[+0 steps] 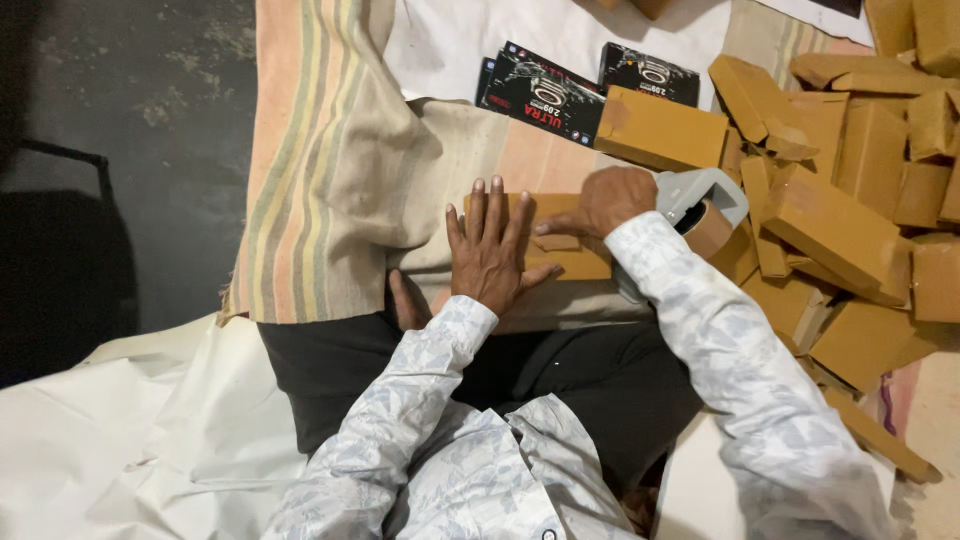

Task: The person places small black packages into brown cardboard boxes, closes the flaps, and seals them with packing tape using a handheld dispenser. The sealed boxes are set aside on the floor.

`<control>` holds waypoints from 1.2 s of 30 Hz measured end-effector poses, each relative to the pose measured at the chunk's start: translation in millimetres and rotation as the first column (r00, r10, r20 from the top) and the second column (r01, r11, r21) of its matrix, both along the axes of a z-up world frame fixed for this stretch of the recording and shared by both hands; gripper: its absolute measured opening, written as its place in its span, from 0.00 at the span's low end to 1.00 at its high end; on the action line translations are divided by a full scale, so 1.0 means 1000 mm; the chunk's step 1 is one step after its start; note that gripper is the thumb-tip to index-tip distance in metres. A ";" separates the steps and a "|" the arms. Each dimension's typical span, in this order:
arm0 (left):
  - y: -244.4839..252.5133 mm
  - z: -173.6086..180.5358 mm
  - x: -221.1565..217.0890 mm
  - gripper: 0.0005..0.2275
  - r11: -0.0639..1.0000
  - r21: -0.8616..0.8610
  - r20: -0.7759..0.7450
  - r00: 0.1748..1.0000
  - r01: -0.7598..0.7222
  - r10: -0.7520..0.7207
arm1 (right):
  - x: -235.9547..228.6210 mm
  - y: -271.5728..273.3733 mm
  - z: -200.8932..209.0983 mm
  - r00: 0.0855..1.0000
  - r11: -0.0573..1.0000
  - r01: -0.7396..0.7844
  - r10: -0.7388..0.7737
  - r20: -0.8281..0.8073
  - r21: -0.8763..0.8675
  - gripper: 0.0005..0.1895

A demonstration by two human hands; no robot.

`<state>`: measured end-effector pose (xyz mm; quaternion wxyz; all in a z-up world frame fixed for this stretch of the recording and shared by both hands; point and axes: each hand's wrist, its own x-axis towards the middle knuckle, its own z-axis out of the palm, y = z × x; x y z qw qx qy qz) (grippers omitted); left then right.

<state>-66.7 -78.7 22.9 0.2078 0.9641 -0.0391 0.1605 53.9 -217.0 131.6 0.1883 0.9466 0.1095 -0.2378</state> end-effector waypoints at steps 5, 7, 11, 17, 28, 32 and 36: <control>0.004 0.008 0.005 0.60 0.997 -0.074 -0.112 0.993 0.039 -0.047 | -0.032 -0.030 -0.006 0.977 0.994 -0.054 0.033 0.209 0.096 0.41; 0.006 0.004 0.004 0.61 0.994 -0.091 -0.136 0.988 0.064 -0.076 | -0.053 -0.035 -0.027 0.898 0.946 -0.266 0.172 0.405 0.186 0.42; 0.006 -0.011 0.007 0.43 0.992 0.122 -0.060 0.998 0.012 -0.005 | -0.091 -0.024 -0.066 0.795 0.710 -0.573 0.360 0.488 0.410 0.57; 0.010 -0.023 0.008 0.33 0.996 0.074 -0.065 0.997 0.047 -0.042 | -0.114 -0.002 -0.099 0.825 0.564 -0.553 0.270 0.496 0.613 0.59; 0.013 0.040 0.013 0.60 0.990 0.062 -0.311 0.945 0.130 -0.105 | -0.042 -0.006 -0.097 0.846 0.834 -0.236 -0.076 0.528 0.498 0.40; 0.010 0.044 0.023 0.59 0.967 0.156 -0.369 0.920 0.201 -0.132 | -0.049 0.015 -0.100 0.813 0.811 -0.281 -0.083 0.576 0.513 0.30; 0.017 0.046 0.037 0.62 0.944 0.182 -0.384 0.903 0.276 -0.190 | -0.042 0.021 -0.103 0.820 0.781 -0.291 -0.094 0.565 0.553 0.25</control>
